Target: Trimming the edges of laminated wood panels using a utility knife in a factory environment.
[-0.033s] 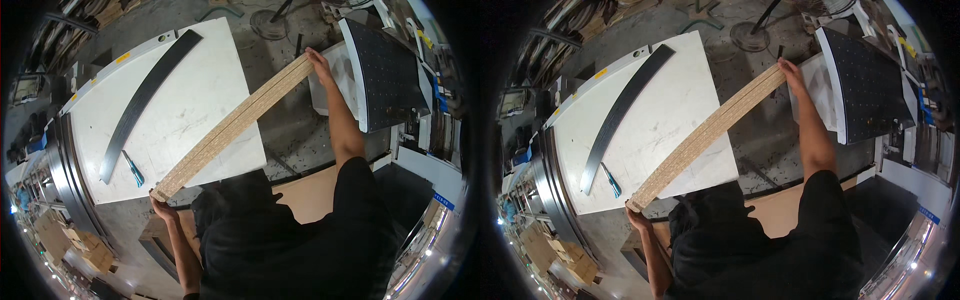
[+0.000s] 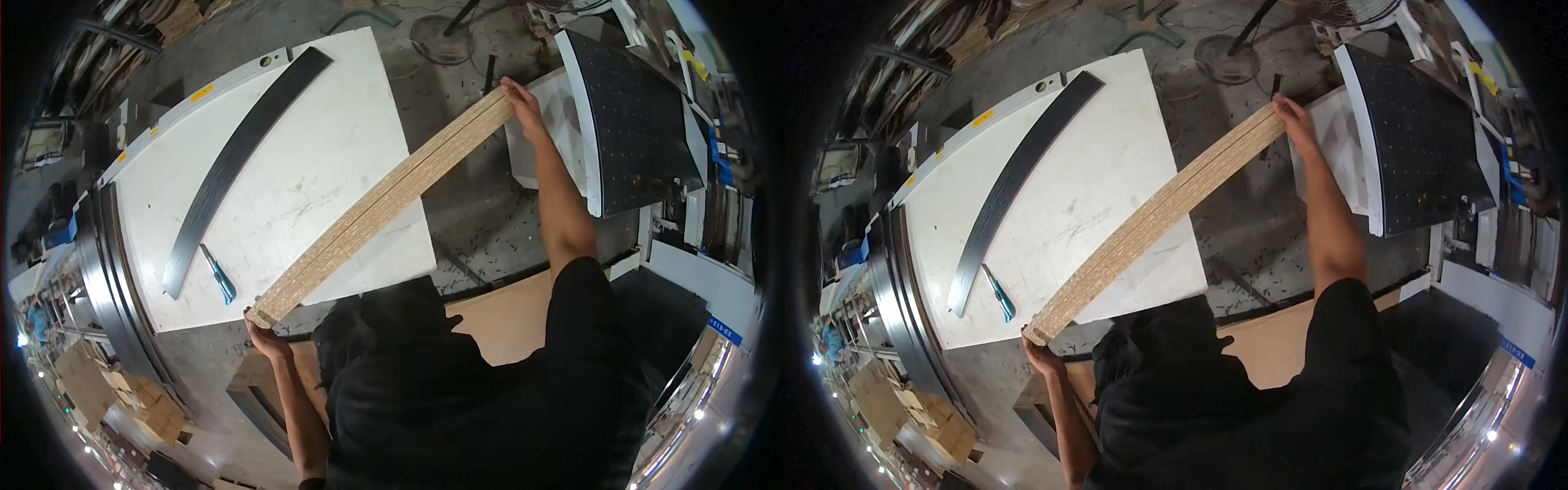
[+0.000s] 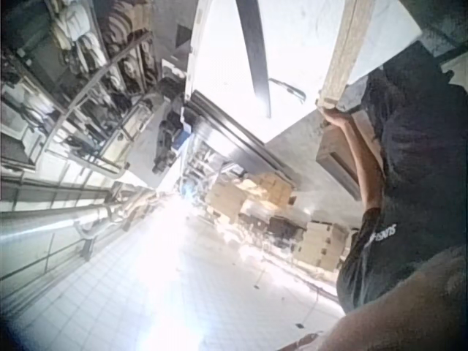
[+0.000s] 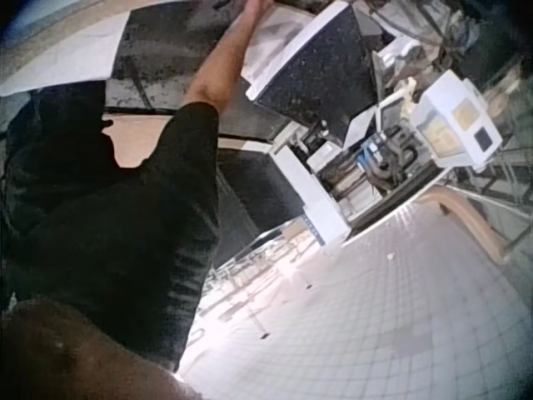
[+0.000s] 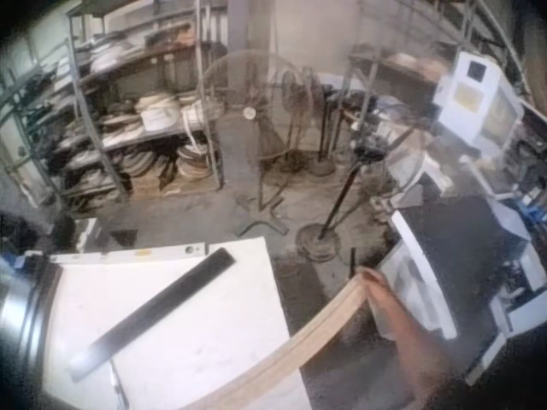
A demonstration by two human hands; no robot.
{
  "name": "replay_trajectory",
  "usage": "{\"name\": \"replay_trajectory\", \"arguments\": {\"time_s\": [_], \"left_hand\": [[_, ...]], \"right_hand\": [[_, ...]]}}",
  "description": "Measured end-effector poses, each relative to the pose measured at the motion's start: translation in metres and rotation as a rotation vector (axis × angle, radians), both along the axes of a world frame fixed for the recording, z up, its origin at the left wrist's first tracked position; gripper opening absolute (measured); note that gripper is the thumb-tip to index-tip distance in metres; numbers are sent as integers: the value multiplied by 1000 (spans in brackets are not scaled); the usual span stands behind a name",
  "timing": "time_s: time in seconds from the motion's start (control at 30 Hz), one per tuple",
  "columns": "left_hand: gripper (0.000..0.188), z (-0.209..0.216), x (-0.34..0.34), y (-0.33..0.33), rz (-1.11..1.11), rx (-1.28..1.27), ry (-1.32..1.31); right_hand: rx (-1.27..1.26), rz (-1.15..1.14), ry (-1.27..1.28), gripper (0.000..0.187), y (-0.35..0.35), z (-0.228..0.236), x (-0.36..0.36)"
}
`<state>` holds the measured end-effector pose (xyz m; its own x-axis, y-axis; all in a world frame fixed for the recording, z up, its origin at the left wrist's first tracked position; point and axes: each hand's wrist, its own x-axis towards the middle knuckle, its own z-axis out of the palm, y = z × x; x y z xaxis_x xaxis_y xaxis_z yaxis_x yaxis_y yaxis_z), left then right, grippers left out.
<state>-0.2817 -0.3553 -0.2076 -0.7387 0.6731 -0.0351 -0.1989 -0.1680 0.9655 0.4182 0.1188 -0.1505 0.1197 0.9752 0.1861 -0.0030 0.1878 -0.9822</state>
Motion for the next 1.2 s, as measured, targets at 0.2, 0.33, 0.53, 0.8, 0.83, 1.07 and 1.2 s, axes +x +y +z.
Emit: {"name": "replay_trajectory", "arguments": {"time_s": [0.2,0.33,0.53,0.8,0.83,1.07,1.2], "left_hand": [[72,-12,8,40,-330,-52,416],[129,2,35,101,-674,-158,626],[99,-5,114,243,-991,-227,1047],[92,11,184,278,-1240,-52,1091],[92,11,195,282,-1294,-5,1085],[81,-30,256,198,-1798,-204,279],[91,-36,220,141,-1817,-372,95]], "right_hand": [[51,-381,220,60,-41,-30,119],[-17,-537,1016,90,-138,-40,130],[386,-444,1029,109,-279,-20,154],[651,196,944,118,-396,-82,219],[716,277,859,119,-419,-89,231],[127,-1159,877,103,-718,-41,214],[80,-1448,866,99,-787,-3,122]]}}
